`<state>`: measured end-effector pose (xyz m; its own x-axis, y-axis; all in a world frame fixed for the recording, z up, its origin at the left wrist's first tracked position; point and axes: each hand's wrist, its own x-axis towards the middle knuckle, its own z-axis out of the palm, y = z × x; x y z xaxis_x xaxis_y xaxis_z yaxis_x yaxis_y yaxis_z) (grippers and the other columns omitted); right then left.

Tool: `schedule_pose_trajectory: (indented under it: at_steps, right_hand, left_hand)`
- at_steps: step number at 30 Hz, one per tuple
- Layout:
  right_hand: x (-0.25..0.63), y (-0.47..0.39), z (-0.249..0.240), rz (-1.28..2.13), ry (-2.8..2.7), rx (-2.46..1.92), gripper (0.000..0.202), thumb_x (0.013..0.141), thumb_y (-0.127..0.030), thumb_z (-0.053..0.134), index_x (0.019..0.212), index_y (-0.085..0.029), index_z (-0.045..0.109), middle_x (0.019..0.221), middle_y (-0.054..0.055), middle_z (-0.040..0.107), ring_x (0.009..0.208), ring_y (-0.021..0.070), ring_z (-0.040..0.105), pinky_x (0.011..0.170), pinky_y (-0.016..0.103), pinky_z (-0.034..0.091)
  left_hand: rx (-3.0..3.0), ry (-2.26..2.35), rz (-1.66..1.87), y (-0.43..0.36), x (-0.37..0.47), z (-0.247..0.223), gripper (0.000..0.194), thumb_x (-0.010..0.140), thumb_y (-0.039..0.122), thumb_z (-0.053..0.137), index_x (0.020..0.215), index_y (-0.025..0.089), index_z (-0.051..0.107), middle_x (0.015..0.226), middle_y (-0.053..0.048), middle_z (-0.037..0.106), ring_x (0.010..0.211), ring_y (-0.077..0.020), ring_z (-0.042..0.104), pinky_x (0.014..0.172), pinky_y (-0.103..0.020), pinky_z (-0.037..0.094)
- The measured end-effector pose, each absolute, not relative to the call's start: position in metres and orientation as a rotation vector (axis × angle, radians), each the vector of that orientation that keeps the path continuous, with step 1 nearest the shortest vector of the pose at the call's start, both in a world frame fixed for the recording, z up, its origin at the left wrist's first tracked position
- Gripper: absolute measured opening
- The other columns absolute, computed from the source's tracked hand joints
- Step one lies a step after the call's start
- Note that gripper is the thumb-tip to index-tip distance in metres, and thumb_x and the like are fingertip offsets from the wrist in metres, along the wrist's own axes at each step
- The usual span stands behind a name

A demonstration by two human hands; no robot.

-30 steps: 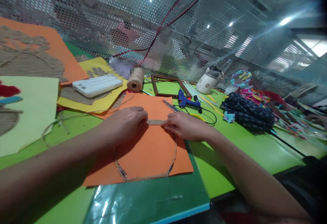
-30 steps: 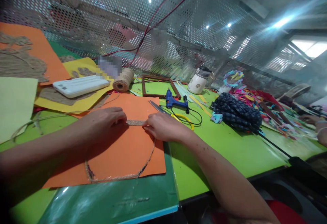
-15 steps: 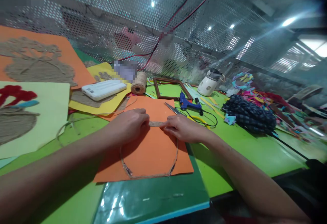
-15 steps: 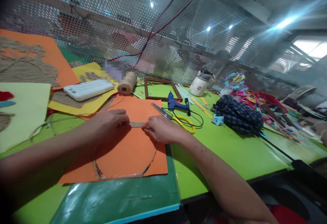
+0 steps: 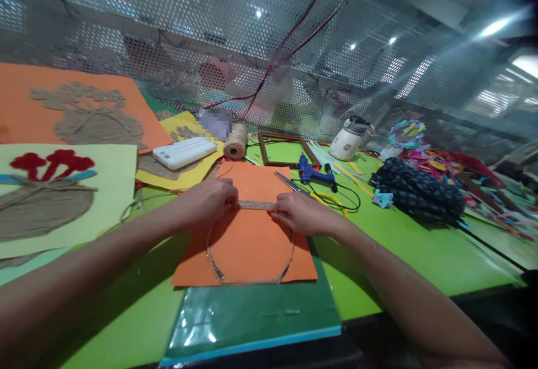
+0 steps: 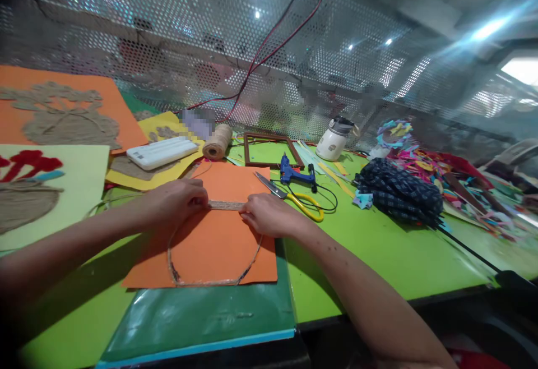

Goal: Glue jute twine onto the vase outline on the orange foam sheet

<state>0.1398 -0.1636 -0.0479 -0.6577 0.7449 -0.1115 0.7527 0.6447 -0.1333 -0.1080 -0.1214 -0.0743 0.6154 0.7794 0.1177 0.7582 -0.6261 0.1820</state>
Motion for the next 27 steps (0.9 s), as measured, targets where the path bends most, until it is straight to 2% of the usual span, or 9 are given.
schedule_pose_trajectory:
  at_steps: [5, 11, 16, 21, 27]
  right_hand:
    - [0.141, -0.163, -0.049, -0.311, 2.830, 1.291, 0.025, 0.098, -0.025, 0.049, 0.105, -0.016, 0.072, 0.089, 0.009, 0.064, 0.078, 0.0165, 0.055, 0.066, 0.027, 0.031]
    - [0.141, -0.161, -0.055, -0.332, 2.903, 1.352, 0.026, 0.097, -0.024, 0.049, 0.098, -0.014, 0.073, 0.085, 0.007, 0.061, 0.075, 0.0145, 0.053, 0.067, 0.026, 0.032]
    - [0.135, -0.162, -0.060, -0.366, 2.986, 1.381, 0.028, 0.099, -0.023, 0.046, 0.106, -0.015, 0.072, 0.086, 0.007, 0.059, 0.078, 0.0147, 0.053, 0.069, 0.026, 0.033]
    - [0.129, -0.168, -0.060, -0.246, 2.902, 1.329, 0.027, 0.100, -0.024, 0.045, 0.115, -0.018, 0.066, 0.087, 0.005, 0.057, 0.072, 0.0140, 0.049, 0.061, 0.027, 0.027]
    - [0.130, -0.172, -0.061, -0.069, 2.834, 1.281, 0.028, 0.102, -0.027, 0.039, 0.109, -0.018, 0.064, 0.083, 0.005, 0.052, 0.064, 0.0140, 0.039, 0.055, 0.031, 0.018]
  left_hand:
    - [2.606, 1.372, 0.278, -0.122, -0.121, -0.073, 0.019, 0.079, 0.028, 0.054, 0.079, 0.020, 0.071, 0.073, -0.003, 0.069, 0.066, -0.0165, 0.059, 0.062, -0.027, 0.040]
    - [2.559, 1.332, 0.348, -0.128, -0.120, -0.075, 0.020, 0.081, 0.028, 0.055, 0.081, 0.020, 0.073, 0.082, -0.005, 0.071, 0.071, -0.0170, 0.061, 0.065, -0.026, 0.042]
    - [2.563, 1.360, 0.333, -0.128, -0.120, -0.075, 0.021, 0.082, 0.030, 0.054, 0.081, 0.020, 0.072, 0.079, -0.005, 0.070, 0.068, -0.0173, 0.060, 0.062, -0.027, 0.041]
    - [2.577, 1.319, 0.332, -0.128, -0.119, -0.073, 0.022, 0.081, 0.023, 0.052, 0.082, 0.018, 0.073, 0.083, -0.007, 0.072, 0.071, -0.0167, 0.061, 0.065, -0.027, 0.042]
    - [2.558, 1.319, 0.308, -0.129, -0.119, -0.071, 0.022, 0.081, 0.023, 0.051, 0.081, 0.018, 0.073, 0.081, -0.007, 0.073, 0.071, -0.0161, 0.062, 0.065, -0.026, 0.043]
